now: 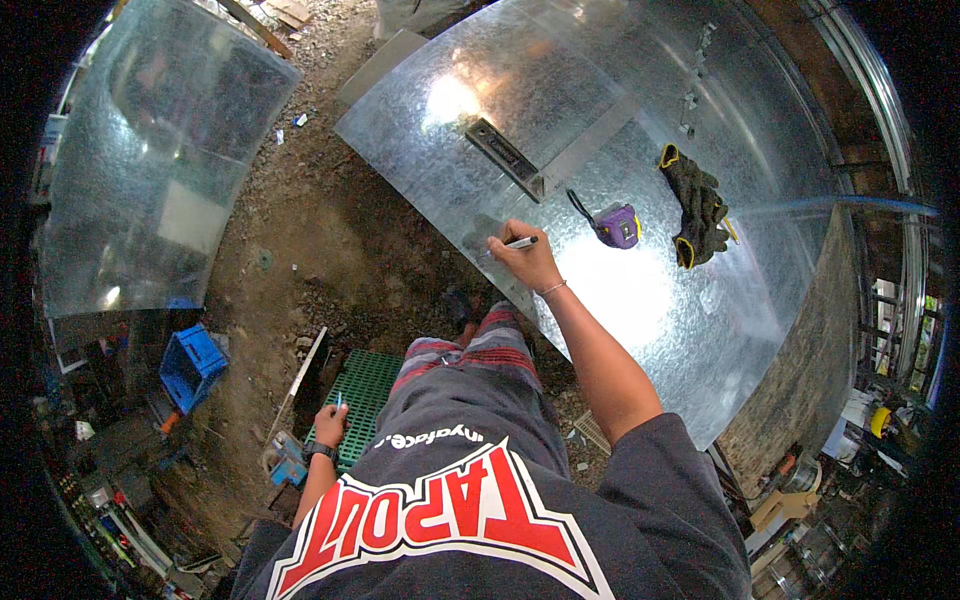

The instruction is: The person measures a large metal sheet using a tape measure and square, then marks lines and writes dimensions on the sheet with a marker. The person repeats the measuring and marking process on different sections of the sheet.

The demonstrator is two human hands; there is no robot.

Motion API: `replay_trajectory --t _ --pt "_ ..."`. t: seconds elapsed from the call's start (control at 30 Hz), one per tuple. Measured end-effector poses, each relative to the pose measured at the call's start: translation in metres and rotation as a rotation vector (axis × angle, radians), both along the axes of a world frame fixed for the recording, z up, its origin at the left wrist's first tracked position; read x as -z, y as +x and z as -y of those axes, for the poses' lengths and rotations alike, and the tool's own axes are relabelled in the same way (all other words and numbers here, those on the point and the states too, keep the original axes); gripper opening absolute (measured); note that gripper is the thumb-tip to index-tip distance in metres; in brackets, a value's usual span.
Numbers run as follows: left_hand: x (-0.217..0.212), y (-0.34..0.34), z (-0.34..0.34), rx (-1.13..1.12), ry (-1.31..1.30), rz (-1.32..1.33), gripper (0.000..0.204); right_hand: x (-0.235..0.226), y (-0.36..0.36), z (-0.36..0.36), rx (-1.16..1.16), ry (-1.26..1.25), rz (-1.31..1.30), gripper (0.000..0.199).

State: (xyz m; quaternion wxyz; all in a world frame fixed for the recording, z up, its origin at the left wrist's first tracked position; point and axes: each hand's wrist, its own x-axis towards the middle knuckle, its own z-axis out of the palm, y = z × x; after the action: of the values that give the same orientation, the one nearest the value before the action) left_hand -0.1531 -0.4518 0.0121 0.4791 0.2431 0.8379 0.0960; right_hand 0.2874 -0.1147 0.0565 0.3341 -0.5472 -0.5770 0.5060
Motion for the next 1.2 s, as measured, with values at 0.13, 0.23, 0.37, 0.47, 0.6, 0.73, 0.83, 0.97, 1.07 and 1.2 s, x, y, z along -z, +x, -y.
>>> replay_trajectory --t 0.13,0.23,0.37,0.47,0.6,0.73,0.83,0.97,1.07,1.2 --pt "-0.008 0.007 -0.011 -0.026 -0.053 0.009 0.034 0.005 0.000 0.001 0.004 -0.005 -0.007 0.029" --pt "-0.006 0.007 -0.014 -0.018 0.017 0.006 0.034 0.014 0.003 0.000 -0.001 -0.020 -0.032 0.028" --pt "0.004 -0.001 -0.011 0.002 0.030 0.004 0.034 0.010 0.002 -0.001 0.004 -0.051 -0.051 0.029" --pt "0.003 -0.004 -0.014 0.054 0.008 -0.018 0.035 0.014 0.001 -0.001 0.024 -0.032 -0.062 0.030" --pt "0.001 -0.005 -0.010 0.032 0.015 -0.013 0.035 0.015 0.005 -0.004 -0.030 0.007 -0.002 0.031" --pt "0.003 -0.003 -0.006 0.025 0.010 -0.039 0.035 0.005 0.002 -0.009 0.065 -0.080 -0.065 0.030" --pt "0.004 -0.002 -0.005 0.027 0.012 -0.037 0.034 0.005 -0.007 -0.016 0.057 -0.050 -0.097 0.029" --pt "0.004 -0.005 -0.002 0.002 0.013 -0.020 0.033 0.008 -0.014 -0.020 0.020 -0.027 -0.047 0.031" --pt "0.002 -0.003 -0.001 -0.033 0.015 -0.006 0.032 0.001 -0.017 -0.019 0.001 -0.001 -0.012 0.032" --pt "-0.001 -0.003 -0.004 -0.008 0.008 -0.016 0.031 0.025 -0.009 -0.021 -0.026 0.043 0.055 0.031"
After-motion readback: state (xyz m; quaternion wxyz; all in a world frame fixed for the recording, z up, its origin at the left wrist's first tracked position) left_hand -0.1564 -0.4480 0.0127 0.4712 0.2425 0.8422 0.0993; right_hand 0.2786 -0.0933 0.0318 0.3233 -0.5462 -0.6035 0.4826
